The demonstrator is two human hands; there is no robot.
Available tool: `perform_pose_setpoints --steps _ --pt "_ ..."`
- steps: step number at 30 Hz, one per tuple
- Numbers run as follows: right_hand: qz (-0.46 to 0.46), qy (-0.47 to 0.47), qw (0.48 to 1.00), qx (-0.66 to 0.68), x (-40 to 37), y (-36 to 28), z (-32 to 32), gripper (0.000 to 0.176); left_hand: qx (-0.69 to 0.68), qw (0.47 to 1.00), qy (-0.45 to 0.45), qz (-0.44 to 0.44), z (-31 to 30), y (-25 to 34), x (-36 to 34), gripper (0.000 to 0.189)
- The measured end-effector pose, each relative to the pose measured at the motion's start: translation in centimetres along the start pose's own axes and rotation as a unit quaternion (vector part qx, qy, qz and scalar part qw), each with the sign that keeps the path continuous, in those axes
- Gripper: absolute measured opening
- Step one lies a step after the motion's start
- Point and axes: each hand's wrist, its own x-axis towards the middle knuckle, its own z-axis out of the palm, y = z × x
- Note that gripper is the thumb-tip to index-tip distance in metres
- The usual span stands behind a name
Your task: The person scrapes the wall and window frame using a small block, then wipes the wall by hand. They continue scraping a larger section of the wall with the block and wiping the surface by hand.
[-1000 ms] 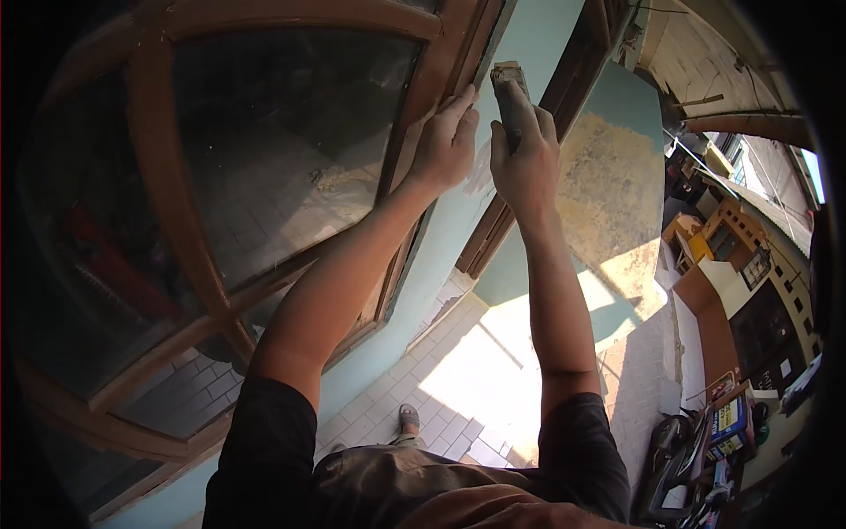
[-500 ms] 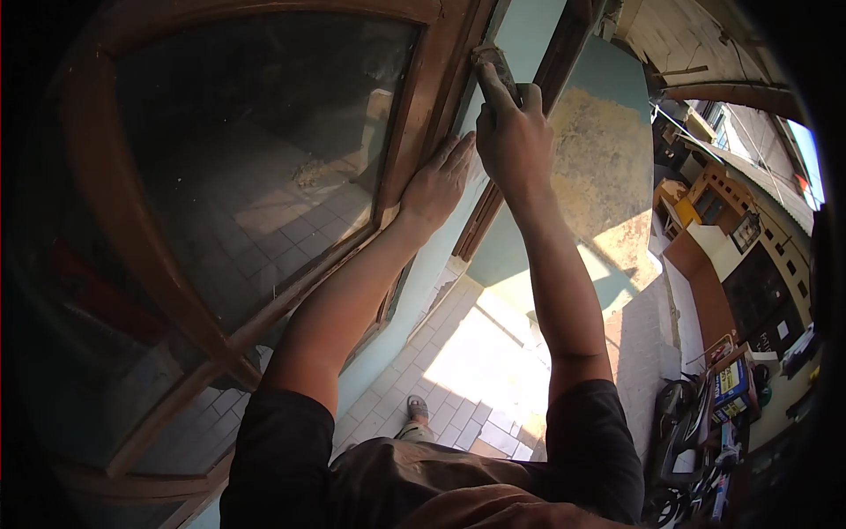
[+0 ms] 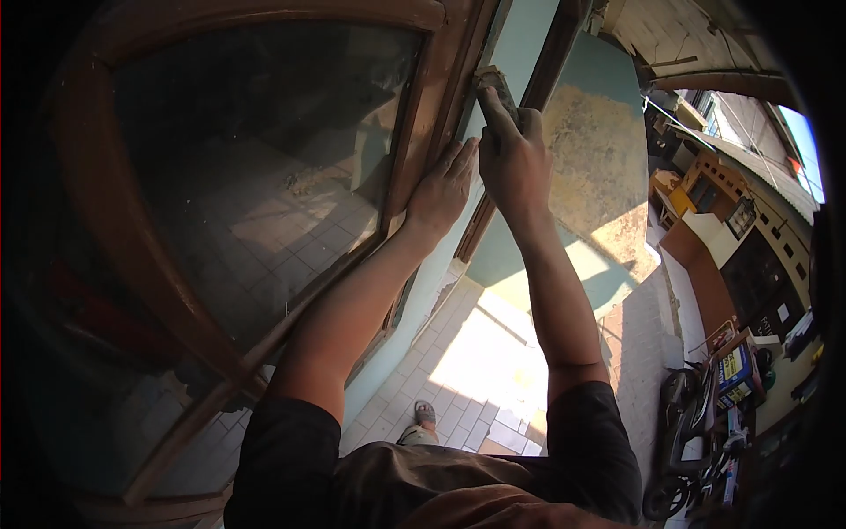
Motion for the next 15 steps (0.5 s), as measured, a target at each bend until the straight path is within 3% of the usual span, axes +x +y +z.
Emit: perform_pose_setpoints --steps 2,6,8,12,14,15 --pt "0.024 0.009 0.999 -0.024 2.3 -0.7 -0.1 0.055 -0.028 0.994 0.102 -0.022 1.4 0.7 0.0 0.052" --pt "0.018 -0.006 1.0 -0.013 0.0 -0.7 0.2 0.06 -0.009 0.998 0.064 -0.009 -0.4 -0.2 -0.3 0.053" --pt "0.012 -0.001 1.0 -0.003 -1.3 -0.1 0.7 0.061 -0.023 0.999 -0.027 0.01 -1.3 -0.3 -0.3 0.06" --pt "0.021 0.031 0.999 0.038 1.7 -0.2 0.7 0.053 -0.029 0.999 -0.015 0.012 -0.1 0.4 -0.3 0.06" --pt "0.02 0.043 0.998 0.048 3.3 -1.0 0.2 0.053 -0.013 0.999 0.053 -0.001 0.6 0.4 -0.1 0.056" --pt "0.039 -0.005 0.993 0.109 3.0 -0.5 -0.3 0.054 -0.01 0.998 0.055 0.001 0.7 0.3 -0.2 0.056"
